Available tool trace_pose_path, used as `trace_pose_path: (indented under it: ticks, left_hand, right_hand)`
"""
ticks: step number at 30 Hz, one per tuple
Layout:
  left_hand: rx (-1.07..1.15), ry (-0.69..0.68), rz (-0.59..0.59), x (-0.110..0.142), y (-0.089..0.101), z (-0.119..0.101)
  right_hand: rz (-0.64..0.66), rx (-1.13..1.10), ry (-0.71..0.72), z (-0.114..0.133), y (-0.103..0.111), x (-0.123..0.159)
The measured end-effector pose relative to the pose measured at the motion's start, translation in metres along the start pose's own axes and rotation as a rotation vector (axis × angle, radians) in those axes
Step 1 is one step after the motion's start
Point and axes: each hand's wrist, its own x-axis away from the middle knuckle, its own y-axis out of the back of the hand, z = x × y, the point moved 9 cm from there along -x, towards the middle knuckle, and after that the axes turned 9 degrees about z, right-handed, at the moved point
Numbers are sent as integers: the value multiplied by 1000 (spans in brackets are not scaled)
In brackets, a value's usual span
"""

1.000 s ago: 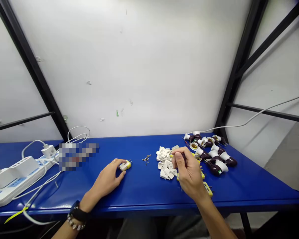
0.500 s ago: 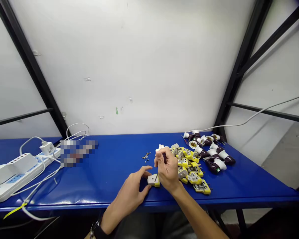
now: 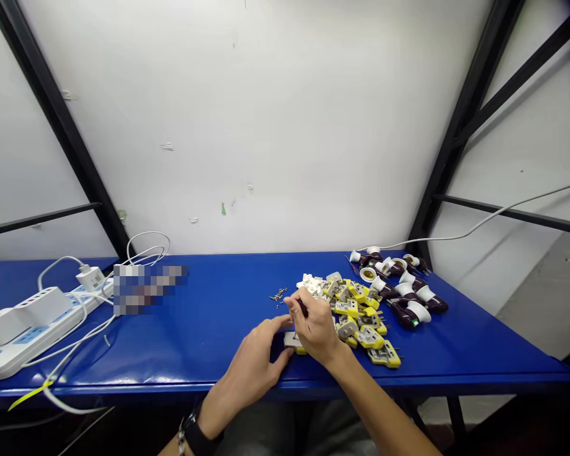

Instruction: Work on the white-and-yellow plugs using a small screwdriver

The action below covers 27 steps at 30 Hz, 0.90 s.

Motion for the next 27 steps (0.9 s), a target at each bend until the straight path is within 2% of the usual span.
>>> trace_pose_path:
  ticks: [6,10,13,18,23,27]
  left_hand:
    - [99,5,-53,-16,1,-12]
    - [184,4,-75,-20,-3,-6]
    - [198,-10,-73,-18,-4,-2]
    - [169,-23,-55,-18,-5,-2]
    - [189,-20,-45,-19,-4,-4]
    - [221,-19,-36,-19,-4,-3]
  right_hand:
    - [47,-8,-21,-1,4,-5]
    - [-52,-89,-32,-8,19,0]
    - [-123,-66,-2,-6,28,4]
    - [-189,-38,4,0,32,4]
    - [-76,-12,-33,2,30,-1]
    - [141,-271,-112,-9,19,-4]
